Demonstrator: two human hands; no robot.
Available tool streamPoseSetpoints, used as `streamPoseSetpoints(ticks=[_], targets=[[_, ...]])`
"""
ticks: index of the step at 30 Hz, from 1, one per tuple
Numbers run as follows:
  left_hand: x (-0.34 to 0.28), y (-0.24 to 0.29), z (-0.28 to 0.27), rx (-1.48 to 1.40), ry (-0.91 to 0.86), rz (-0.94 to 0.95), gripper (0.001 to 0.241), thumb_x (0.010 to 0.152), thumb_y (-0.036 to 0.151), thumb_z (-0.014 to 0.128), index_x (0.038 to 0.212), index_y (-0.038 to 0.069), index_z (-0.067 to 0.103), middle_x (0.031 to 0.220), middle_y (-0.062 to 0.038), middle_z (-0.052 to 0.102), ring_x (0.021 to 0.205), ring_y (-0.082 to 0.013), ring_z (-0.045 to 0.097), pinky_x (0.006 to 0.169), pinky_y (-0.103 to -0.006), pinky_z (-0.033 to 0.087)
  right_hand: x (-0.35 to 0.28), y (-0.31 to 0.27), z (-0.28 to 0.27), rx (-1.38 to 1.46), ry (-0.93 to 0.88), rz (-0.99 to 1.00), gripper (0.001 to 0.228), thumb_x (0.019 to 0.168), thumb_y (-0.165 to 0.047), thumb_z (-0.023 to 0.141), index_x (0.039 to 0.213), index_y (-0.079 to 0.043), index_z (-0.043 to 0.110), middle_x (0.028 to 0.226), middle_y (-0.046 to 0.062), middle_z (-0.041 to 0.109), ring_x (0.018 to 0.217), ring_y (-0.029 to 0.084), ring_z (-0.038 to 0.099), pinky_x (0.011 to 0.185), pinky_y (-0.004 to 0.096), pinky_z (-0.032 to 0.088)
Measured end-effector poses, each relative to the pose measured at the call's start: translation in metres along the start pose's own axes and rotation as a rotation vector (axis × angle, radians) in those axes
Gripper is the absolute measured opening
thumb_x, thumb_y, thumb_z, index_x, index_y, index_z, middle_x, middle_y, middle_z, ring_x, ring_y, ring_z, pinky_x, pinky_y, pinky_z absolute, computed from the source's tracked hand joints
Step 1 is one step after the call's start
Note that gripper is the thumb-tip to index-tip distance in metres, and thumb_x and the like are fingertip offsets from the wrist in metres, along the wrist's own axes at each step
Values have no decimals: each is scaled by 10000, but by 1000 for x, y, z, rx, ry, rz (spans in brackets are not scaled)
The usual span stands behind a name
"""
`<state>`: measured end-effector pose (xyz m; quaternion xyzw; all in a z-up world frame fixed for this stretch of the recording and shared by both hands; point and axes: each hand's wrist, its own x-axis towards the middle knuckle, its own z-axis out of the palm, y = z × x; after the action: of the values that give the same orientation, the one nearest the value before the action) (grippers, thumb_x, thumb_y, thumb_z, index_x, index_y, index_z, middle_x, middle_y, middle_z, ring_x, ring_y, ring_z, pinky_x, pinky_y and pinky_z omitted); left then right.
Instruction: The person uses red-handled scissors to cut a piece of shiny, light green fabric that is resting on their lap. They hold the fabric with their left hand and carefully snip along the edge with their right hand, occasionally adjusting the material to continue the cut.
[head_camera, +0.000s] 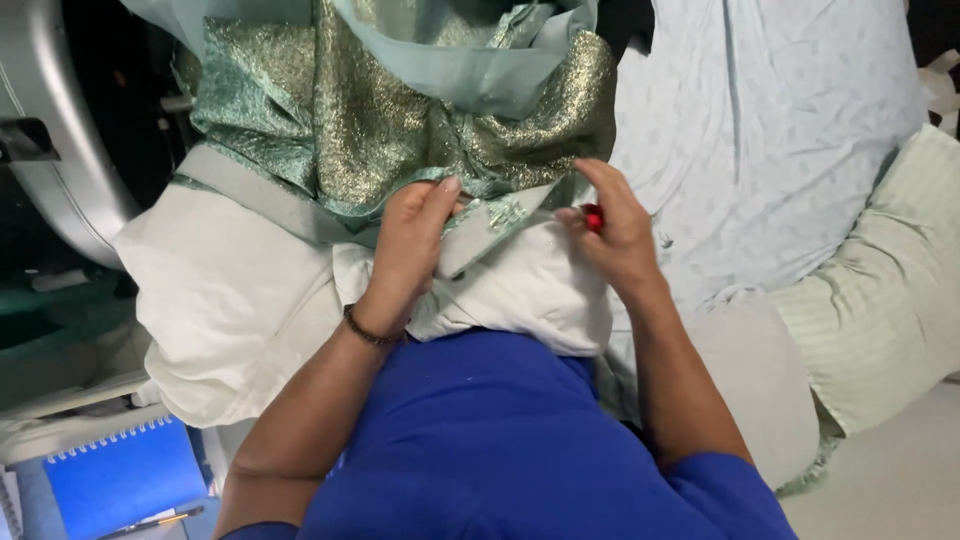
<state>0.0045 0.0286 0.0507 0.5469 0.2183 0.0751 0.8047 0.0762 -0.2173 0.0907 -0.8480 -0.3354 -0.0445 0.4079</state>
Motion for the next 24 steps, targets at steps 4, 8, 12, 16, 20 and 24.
streamPoseSetpoints(ticks=[4, 8, 12, 16, 20, 24], targets=[[11, -7, -22, 13, -40, 67, 323, 995, 238, 721, 713, 90, 672, 503, 54, 492, 452, -6, 444, 431, -154, 330, 16, 21, 31, 35, 0, -102, 318, 912, 28, 736, 1223, 9, 673, 1204, 203, 675, 1140, 439, 664, 973, 529, 533], [26, 14, -41, 124, -39, 250, 305, 1018, 176, 711, 731, 85, 660, 531, 53, 434, 514, -26, 364, 477, -192, 274, 20, 10, 22, -223, 212, -306, 210, 891, 81, 716, 1060, -41, 725, 974, 119, 676, 864, 349, 698, 772, 450, 571], [19, 62, -51, 267, -187, 419, 369, 1023, 106, 711, 667, 66, 622, 490, 15, 383, 527, -46, 373, 484, -217, 306, 19, -10, 8, -400, 452, -540, 184, 889, 73, 693, 1016, -41, 762, 935, 136, 682, 738, 296, 647, 663, 420, 562], [28, 69, -77, 447, -272, 426, 441, 1041, 141, 705, 620, 95, 579, 450, 14, 374, 485, -86, 336, 474, -231, 299, 2, 17, 37, -334, 285, -503, 159, 936, -39, 727, 1093, -57, 740, 1014, 169, 693, 794, 344, 672, 691, 445, 551], [32, 44, -103, 495, -236, 301, 422, 1048, 155, 697, 655, 94, 557, 492, 32, 414, 528, -89, 376, 496, -250, 323, -4, 14, 58, -266, 27, -302, 211, 1028, -319, 614, 1031, -144, 733, 1008, 63, 687, 772, 292, 676, 720, 410, 534], [16, 22, -97, 193, -39, 131, 311, 1027, 153, 699, 726, 133, 623, 552, 64, 523, 537, -13, 448, 511, -172, 342, 14, -19, 49, -107, -40, -181, 116, 1002, -174, 710, 1080, -89, 723, 1051, 123, 692, 840, 368, 704, 721, 455, 554]])
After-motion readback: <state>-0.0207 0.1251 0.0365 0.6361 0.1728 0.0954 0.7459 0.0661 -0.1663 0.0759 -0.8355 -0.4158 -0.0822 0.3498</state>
